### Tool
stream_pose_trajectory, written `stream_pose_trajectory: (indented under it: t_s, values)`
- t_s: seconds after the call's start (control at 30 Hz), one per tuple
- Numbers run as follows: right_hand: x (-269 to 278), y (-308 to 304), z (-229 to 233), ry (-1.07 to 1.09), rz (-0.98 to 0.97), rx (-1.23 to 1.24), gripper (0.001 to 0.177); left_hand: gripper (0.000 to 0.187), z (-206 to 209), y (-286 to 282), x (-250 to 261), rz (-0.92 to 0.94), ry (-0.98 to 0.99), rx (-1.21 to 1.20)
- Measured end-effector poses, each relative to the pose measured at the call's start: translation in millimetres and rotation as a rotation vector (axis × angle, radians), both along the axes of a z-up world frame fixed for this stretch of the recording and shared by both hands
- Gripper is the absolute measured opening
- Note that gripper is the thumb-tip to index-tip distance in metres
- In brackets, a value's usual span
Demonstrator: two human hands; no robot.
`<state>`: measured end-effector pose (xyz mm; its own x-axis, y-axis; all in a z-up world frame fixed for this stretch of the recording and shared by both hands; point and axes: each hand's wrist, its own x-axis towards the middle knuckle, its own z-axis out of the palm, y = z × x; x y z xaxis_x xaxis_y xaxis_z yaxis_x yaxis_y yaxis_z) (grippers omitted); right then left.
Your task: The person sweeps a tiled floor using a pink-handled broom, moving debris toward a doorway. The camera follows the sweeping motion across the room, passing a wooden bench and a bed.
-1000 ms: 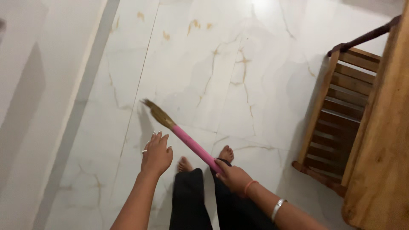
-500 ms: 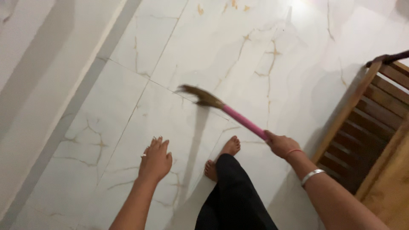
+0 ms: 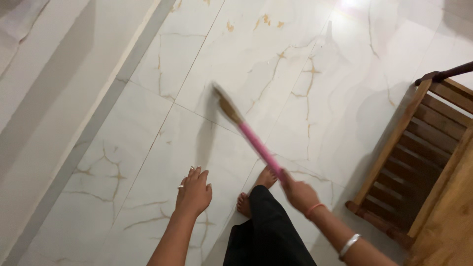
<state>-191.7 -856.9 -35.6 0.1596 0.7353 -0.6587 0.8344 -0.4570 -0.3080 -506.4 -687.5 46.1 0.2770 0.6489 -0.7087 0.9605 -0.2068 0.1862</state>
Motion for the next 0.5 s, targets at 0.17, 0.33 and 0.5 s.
stream_pose_trajectory:
  t_s: [0.17, 0.33, 0.5]
  values:
    - [-32.2, 39.3, -23.0, 0.047, 0.21, -0.063, 0.051, 0.051, 4.3, 24.5, 18.2, -0.046, -0.045, 0.036]
    - [19.5, 101.6, -21.6, -0.021, 0.119, -0.224, 0.044, 0.05, 8.4, 46.6, 25.0, -0.036, -0.027, 0.0]
    - [90.5, 149.4, 19.8, -0.027, -0.273, -0.24, 0.041, 0.053, 14.0, 65.5, 28.4, 0.017, 0.068, -0.057]
